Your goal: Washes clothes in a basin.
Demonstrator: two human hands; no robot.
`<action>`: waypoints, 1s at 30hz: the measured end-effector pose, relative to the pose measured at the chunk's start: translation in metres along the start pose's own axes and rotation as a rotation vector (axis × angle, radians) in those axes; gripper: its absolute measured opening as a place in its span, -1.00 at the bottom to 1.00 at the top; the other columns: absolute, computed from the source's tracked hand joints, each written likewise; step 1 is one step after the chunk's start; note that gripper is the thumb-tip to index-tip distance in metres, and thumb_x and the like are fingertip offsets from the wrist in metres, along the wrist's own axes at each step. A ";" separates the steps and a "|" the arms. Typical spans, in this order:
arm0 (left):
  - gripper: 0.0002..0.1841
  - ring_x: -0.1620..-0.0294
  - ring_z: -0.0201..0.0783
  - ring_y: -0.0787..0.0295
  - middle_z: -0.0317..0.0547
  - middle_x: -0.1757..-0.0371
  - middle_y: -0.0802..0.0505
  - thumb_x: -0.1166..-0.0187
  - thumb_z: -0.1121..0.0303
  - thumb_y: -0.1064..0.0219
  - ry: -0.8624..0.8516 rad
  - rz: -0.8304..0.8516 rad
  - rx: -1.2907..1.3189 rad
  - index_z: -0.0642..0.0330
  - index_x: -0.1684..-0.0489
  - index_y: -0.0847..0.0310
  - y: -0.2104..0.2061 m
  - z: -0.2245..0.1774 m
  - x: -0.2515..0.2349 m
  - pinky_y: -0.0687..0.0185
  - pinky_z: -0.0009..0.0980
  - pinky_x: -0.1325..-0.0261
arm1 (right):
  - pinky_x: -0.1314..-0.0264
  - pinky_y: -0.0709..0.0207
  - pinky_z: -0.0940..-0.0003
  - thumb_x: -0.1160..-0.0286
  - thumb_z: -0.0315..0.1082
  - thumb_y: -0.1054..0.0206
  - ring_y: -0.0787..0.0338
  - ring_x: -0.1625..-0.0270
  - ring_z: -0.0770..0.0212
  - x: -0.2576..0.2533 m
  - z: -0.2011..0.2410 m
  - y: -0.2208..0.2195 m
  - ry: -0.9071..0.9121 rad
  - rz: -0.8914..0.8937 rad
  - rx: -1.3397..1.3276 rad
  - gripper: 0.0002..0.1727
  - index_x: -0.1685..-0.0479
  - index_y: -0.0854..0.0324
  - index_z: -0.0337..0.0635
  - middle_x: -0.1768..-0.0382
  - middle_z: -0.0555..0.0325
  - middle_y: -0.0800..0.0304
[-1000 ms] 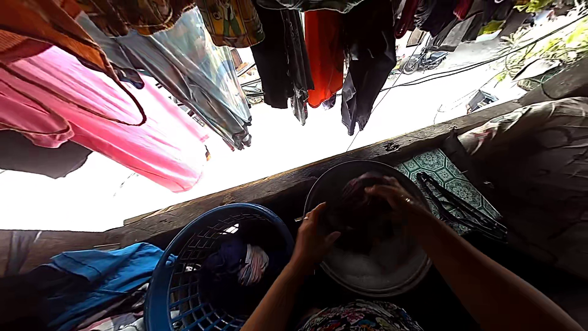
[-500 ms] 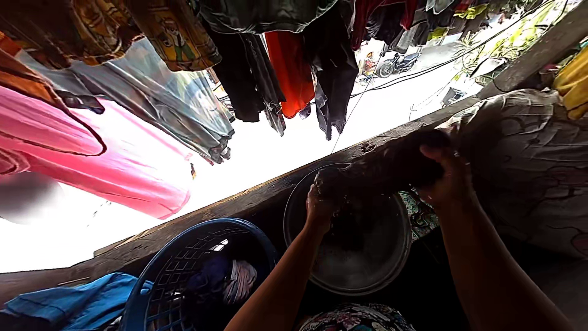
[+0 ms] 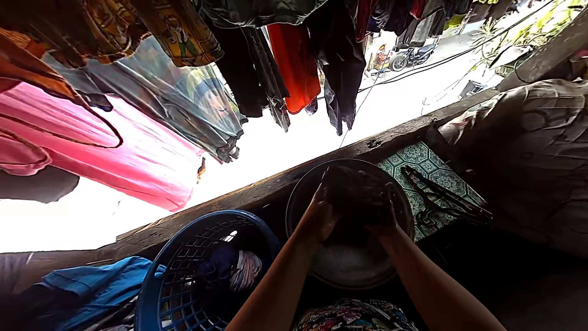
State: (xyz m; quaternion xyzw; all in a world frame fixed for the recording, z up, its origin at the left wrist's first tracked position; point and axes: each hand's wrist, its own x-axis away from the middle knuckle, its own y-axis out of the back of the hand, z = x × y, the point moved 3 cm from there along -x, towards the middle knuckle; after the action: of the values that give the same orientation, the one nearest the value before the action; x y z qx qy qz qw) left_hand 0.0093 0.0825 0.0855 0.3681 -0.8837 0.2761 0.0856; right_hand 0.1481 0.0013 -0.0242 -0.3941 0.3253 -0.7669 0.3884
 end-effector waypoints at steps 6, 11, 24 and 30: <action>-0.39 -0.37 0.26 -0.67 0.25 -0.49 -0.59 -0.81 0.30 0.01 0.375 -0.003 0.075 -0.15 -0.84 0.12 0.088 0.054 0.000 -0.67 0.28 -0.19 | -0.05 -0.77 0.20 -0.80 0.12 0.04 -0.84 -0.01 0.28 0.008 0.006 -0.029 0.033 -0.042 0.439 -0.47 -0.48 -0.47 0.00 -0.03 0.18 -0.84; -0.27 0.31 -0.27 -0.84 -0.19 0.33 -0.86 -0.38 -0.55 -0.14 0.248 0.079 0.398 -0.04 0.14 -0.78 0.059 0.061 -0.021 -0.81 -0.24 0.25 | -0.13 -0.72 0.42 -0.54 0.04 -0.30 -0.79 -0.04 0.49 0.012 0.010 -0.062 0.229 0.419 0.945 -0.40 -0.54 -0.46 0.01 -0.09 0.34 -0.82; -0.69 -0.04 -0.18 -0.81 0.01 0.07 -0.86 -0.13 0.55 -0.57 -0.874 -0.093 -0.662 0.32 0.14 -0.73 -0.012 0.013 -0.014 -0.74 -0.15 -0.16 | 0.30 -0.78 0.32 -0.63 0.46 0.09 -0.86 0.23 0.36 0.025 -0.018 -0.044 -0.238 0.195 0.116 -0.36 0.08 -0.72 0.21 0.27 0.31 -0.86; -0.77 -0.07 -0.13 -0.84 -0.11 0.17 -0.92 0.07 0.36 -0.66 -1.209 0.331 -1.001 0.06 0.43 -0.83 -0.022 0.049 -0.004 -0.67 -0.09 -0.32 | -0.16 -0.58 0.66 -0.79 -0.45 0.04 -0.76 0.01 0.55 0.018 0.017 -0.056 -0.115 0.374 1.097 -0.66 -0.26 -0.58 -0.41 0.05 0.15 -0.83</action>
State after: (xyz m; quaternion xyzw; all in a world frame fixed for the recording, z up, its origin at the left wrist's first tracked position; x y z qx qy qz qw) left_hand 0.0304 0.0450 0.0522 0.2359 -0.8392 -0.3911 -0.2953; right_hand 0.1370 0.0103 0.0356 -0.1121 -0.0773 -0.7191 0.6815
